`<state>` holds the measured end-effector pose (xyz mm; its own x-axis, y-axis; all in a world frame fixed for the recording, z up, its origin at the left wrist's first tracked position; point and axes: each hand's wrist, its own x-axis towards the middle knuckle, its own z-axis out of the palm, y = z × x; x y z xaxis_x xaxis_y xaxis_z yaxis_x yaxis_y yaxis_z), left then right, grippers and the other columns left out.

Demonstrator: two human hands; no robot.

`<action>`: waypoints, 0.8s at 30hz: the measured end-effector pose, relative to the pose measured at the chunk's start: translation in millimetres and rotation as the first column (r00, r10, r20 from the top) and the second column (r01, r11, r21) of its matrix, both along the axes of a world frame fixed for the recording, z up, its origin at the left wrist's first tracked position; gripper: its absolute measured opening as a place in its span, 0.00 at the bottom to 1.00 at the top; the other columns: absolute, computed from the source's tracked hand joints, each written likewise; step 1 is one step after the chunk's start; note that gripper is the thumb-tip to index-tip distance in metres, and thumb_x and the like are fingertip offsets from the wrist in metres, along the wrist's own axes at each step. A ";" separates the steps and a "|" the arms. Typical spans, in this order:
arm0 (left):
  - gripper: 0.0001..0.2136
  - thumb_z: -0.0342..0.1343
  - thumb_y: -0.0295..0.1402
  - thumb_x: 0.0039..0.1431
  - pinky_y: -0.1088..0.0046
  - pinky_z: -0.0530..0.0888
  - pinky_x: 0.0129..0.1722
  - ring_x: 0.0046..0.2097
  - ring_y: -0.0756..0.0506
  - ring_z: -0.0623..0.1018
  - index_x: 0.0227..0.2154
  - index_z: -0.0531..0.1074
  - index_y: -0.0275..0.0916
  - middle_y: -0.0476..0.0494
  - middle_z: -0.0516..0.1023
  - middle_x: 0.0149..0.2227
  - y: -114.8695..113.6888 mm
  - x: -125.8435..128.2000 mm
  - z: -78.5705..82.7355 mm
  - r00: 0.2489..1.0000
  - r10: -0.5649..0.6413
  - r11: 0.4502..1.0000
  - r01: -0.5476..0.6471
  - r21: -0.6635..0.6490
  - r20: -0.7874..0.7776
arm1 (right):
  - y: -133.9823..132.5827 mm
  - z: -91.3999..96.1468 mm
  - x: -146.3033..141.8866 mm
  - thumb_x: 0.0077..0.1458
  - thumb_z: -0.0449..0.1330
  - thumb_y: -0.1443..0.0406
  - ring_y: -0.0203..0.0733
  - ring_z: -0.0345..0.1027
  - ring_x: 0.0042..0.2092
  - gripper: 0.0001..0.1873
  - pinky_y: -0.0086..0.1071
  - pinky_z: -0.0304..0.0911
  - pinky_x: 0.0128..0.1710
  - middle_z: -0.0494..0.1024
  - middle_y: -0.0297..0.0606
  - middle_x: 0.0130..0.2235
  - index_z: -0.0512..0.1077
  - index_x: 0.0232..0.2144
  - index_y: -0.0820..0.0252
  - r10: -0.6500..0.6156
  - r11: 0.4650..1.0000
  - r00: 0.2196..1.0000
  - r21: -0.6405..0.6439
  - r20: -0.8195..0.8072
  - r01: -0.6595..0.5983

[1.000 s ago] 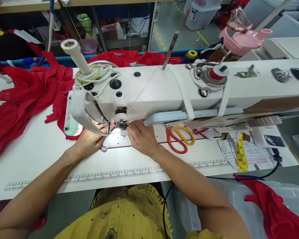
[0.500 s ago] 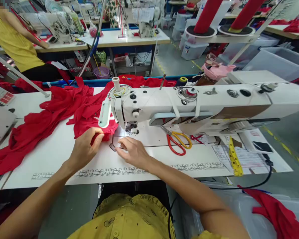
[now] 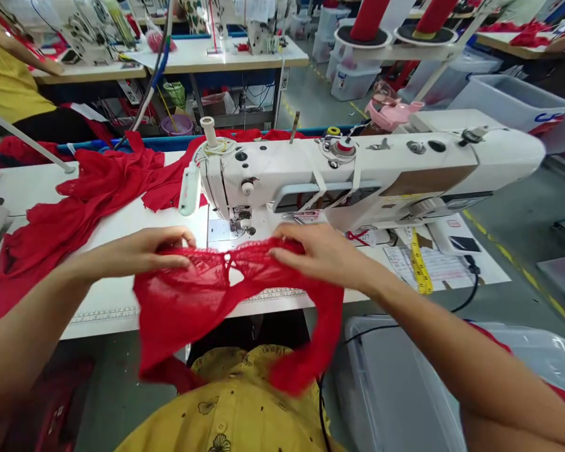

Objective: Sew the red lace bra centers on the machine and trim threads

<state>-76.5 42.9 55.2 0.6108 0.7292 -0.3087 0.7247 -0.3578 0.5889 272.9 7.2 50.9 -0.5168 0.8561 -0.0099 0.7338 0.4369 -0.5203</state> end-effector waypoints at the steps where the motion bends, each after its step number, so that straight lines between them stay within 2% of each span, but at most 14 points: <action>1: 0.13 0.60 0.43 0.61 0.71 0.72 0.33 0.33 0.45 0.74 0.44 0.72 0.43 0.49 0.74 0.32 4.4 8.3 -13.1 0.998 0.021 0.992 -0.014 0.122 -0.058 | 5.2 -4.5 0.3 0.60 0.61 0.60 0.45 0.72 0.35 0.09 0.36 0.65 0.37 0.80 0.39 0.36 0.76 0.41 0.56 -0.085 0.990 0.987 0.123 0.134 0.069; 2: 0.14 0.61 0.40 0.60 0.68 0.74 0.36 0.36 0.42 0.76 0.47 0.72 0.41 0.46 0.76 0.35 4.0 19.2 -27.4 0.990 0.123 0.946 -0.094 0.310 -0.076 | 7.3 -13.2 -3.6 0.59 0.63 0.60 0.50 0.72 0.40 0.11 0.40 0.66 0.41 0.80 0.45 0.40 0.76 0.43 0.57 -0.195 0.956 0.960 0.257 0.201 0.141; 3: 0.14 0.60 0.35 0.60 0.62 0.76 0.42 0.42 0.38 0.77 0.49 0.72 0.39 0.41 0.76 0.39 -0.8 32.0 -42.5 0.965 0.261 0.830 -0.211 0.517 -0.024 | 6.5 -25.5 -10.6 0.60 0.61 0.62 0.55 0.72 0.45 0.14 0.45 0.67 0.45 0.79 0.50 0.45 0.75 0.47 0.60 -0.249 0.932 0.946 0.318 0.208 0.175; 4: 0.15 0.55 0.31 0.63 0.56 0.75 0.50 0.50 0.35 0.76 0.52 0.70 0.35 0.33 0.75 0.46 -9.4 45.4 -57.7 0.948 0.317 0.763 -0.270 0.587 0.023 | 3.4 -40.1 -19.2 0.63 0.57 0.63 0.55 0.71 0.49 0.14 0.46 0.66 0.50 0.78 0.51 0.48 0.74 0.49 0.61 -0.254 0.921 0.948 0.346 0.191 0.176; 5: 0.16 0.49 0.28 0.66 0.54 0.72 0.56 0.56 0.34 0.73 0.55 0.67 0.33 0.29 0.73 0.52 -20.3 58.3 -72.8 0.945 0.322 0.741 -0.287 0.607 0.054 | -1.0 -55.8 -28.2 0.66 0.53 0.65 0.52 0.71 0.50 0.14 0.45 0.67 0.52 0.78 0.49 0.49 0.74 0.49 0.61 -0.218 0.914 0.969 0.372 0.115 0.162; 7: 0.17 0.43 0.28 0.70 0.58 0.70 0.62 0.61 0.39 0.71 0.59 0.64 0.34 0.31 0.71 0.58 -43.0 77.8 -100.6 0.963 0.247 0.746 -0.259 0.614 0.106 | -9.4 -85.7 -42.2 0.68 0.49 0.68 0.47 0.70 0.51 0.16 0.41 0.68 0.54 0.77 0.46 0.51 0.73 0.52 0.60 -0.080 0.931 0.996 0.355 -0.025 0.084; 8: 0.17 0.44 0.29 0.71 0.55 0.68 0.64 0.63 0.39 0.69 0.60 0.64 0.34 0.31 0.70 0.60 -52.2 82.4 -112.3 0.980 0.136 0.749 -0.198 0.633 0.145 | -11.8 -97.8 -45.9 0.68 0.49 0.68 0.46 0.70 0.51 0.16 0.41 0.68 0.54 0.77 0.45 0.51 0.73 0.51 0.60 -0.044 0.936 0.997 0.347 -0.060 0.062; 10: 0.19 0.47 0.34 0.72 0.43 0.63 0.66 0.65 0.35 0.67 0.62 0.63 0.36 0.32 0.69 0.63 -62.1 80.2 -128.7 0.992 -0.031 0.758 -0.059 0.650 0.126 | -12.0 -112.8 -45.8 0.68 0.50 0.67 0.48 0.70 0.52 0.14 0.44 0.69 0.54 0.78 0.45 0.51 0.74 0.50 0.60 -0.038 0.943 0.997 0.328 -0.072 0.060; 12: 0.21 0.49 0.37 0.71 0.37 0.61 0.65 0.67 0.32 0.64 0.64 0.62 0.39 0.33 0.67 0.65 -61.8 67.5 -134.4 0.990 -0.120 0.783 0.045 0.620 0.080 | -7.8 -115.2 -40.0 0.68 0.52 0.66 0.50 0.70 0.52 0.14 0.47 0.69 0.54 0.77 0.46 0.51 0.74 0.49 0.59 -0.044 0.953 0.997 0.296 -0.061 0.061; 14: 0.22 0.50 0.38 0.71 0.38 0.62 0.65 0.68 0.32 0.64 0.65 0.61 0.40 0.35 0.67 0.65 -57.0 54.8 -131.1 0.984 -0.166 0.803 0.097 0.588 0.064 | -1.9 -108.6 -35.3 0.67 0.52 0.66 0.49 0.70 0.52 0.13 0.47 0.68 0.54 0.78 0.45 0.51 0.75 0.48 0.58 -0.030 0.963 0.997 0.264 -0.068 0.047; 16: 0.21 0.50 0.37 0.71 0.43 0.64 0.65 0.65 0.35 0.67 0.63 0.63 0.37 0.34 0.70 0.63 -53.4 51.6 -123.8 0.984 -0.158 0.790 0.075 0.608 0.084 | 4.1 -99.2 -37.0 0.67 0.53 0.66 0.48 0.71 0.50 0.12 0.46 0.67 0.52 0.79 0.43 0.48 0.75 0.46 0.58 -0.049 0.961 0.995 0.268 -0.083 0.069; 20: 0.23 0.50 0.39 0.71 0.50 0.69 0.63 0.60 0.35 0.73 0.59 0.66 0.25 0.28 0.74 0.58 -55.3 73.2 -119.6 0.995 -0.051 0.713 -0.027 0.700 0.090 | 19.5 -94.0 -58.2 0.67 0.53 0.66 0.47 0.71 0.45 0.10 0.43 0.63 0.48 0.79 0.41 0.41 0.75 0.40 0.57 -0.148 0.943 0.987 0.293 -0.060 0.159; 24: 0.28 0.49 0.46 0.69 0.45 0.66 0.64 0.62 0.32 0.71 0.59 0.67 0.25 0.27 0.73 0.59 -59.5 89.6 -132.3 0.999 -0.023 0.696 -0.002 0.718 0.025 | 44.1 -109.8 -75.1 0.64 0.60 0.60 0.46 0.68 0.41 0.09 0.40 0.59 0.44 0.78 0.39 0.36 0.74 0.33 0.57 -0.202 0.957 0.979 0.213 0.005 0.196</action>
<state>13.1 -16.6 -77.0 0.6198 0.7146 0.3244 0.7048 -0.6887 0.1705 197.8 51.3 -58.9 -0.3379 0.9257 0.1702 0.8293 0.3783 -0.4113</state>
